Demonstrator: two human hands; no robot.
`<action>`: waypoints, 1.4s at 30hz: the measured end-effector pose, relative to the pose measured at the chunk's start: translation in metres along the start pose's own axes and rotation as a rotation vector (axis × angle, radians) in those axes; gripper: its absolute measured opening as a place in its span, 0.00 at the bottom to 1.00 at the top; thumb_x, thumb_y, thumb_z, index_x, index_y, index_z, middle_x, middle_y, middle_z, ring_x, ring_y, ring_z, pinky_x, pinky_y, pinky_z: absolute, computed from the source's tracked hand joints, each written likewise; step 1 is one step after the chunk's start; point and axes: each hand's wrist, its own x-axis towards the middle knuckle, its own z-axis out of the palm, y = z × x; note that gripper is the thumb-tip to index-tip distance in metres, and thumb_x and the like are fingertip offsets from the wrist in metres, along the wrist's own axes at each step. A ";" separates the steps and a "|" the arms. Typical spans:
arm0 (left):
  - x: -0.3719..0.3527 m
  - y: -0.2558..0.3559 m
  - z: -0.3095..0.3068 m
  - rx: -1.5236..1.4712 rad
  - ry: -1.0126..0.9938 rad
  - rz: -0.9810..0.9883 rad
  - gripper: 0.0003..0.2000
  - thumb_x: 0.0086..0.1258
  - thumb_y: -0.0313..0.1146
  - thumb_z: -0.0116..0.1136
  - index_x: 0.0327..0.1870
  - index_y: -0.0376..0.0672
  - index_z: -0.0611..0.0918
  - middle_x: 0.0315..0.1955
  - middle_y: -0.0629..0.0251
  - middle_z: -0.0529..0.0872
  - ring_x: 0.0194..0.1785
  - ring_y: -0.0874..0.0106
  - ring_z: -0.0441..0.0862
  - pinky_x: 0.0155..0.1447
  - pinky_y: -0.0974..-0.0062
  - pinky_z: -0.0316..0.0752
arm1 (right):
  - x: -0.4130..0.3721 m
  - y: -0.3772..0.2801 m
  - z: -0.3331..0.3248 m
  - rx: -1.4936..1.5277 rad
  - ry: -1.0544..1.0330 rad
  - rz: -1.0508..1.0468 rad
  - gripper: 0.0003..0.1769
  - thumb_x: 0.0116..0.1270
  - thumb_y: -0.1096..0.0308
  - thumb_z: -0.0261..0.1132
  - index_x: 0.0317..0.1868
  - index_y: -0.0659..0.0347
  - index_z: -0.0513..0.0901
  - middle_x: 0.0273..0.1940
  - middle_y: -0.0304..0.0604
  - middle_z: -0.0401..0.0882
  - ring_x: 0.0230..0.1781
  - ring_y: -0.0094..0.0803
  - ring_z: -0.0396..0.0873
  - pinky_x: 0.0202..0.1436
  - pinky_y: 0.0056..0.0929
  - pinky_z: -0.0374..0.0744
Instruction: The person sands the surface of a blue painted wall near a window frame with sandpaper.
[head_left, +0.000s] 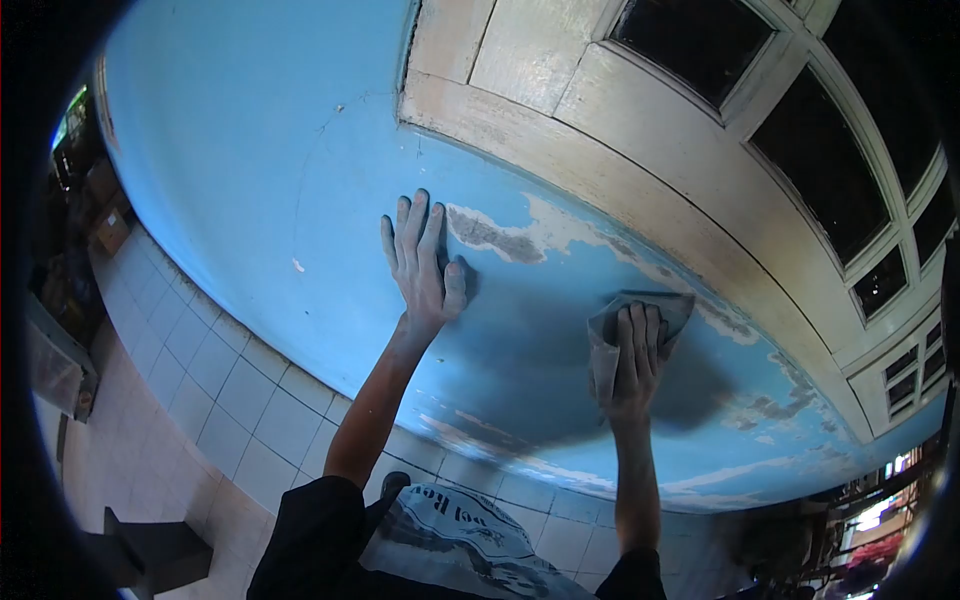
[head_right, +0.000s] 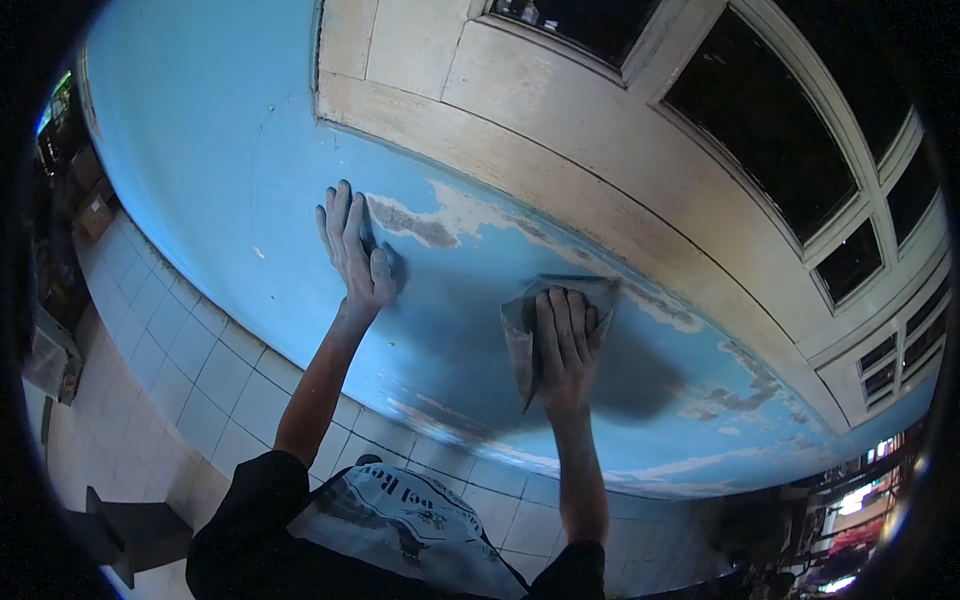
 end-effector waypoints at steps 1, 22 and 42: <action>-0.001 0.000 0.000 -0.015 -0.004 -0.002 0.28 0.76 0.46 0.32 0.68 0.34 0.66 0.69 0.46 0.65 0.74 0.47 0.56 0.73 0.43 0.39 | 0.001 -0.009 0.004 -0.002 0.083 0.160 0.24 0.65 0.59 0.63 0.61 0.54 0.77 0.63 0.38 0.74 0.67 0.34 0.69 0.74 0.43 0.58; 0.027 -0.048 -0.028 -0.066 -0.113 0.160 0.23 0.70 0.38 0.42 0.64 0.39 0.71 0.63 0.51 0.73 0.70 0.54 0.65 0.74 0.48 0.44 | 0.072 -0.056 -0.005 -0.341 -0.167 -0.254 0.16 0.62 0.62 0.62 0.50 0.50 0.85 0.61 0.26 0.77 0.66 0.24 0.69 0.71 0.33 0.62; 0.023 -0.056 -0.019 0.032 -0.066 0.234 0.23 0.74 0.43 0.38 0.64 0.44 0.72 0.64 0.54 0.73 0.72 0.54 0.62 0.74 0.45 0.46 | 0.082 -0.040 -0.005 -0.257 -0.157 -0.372 0.17 0.63 0.58 0.65 0.51 0.50 0.85 0.58 0.27 0.79 0.62 0.27 0.74 0.69 0.35 0.70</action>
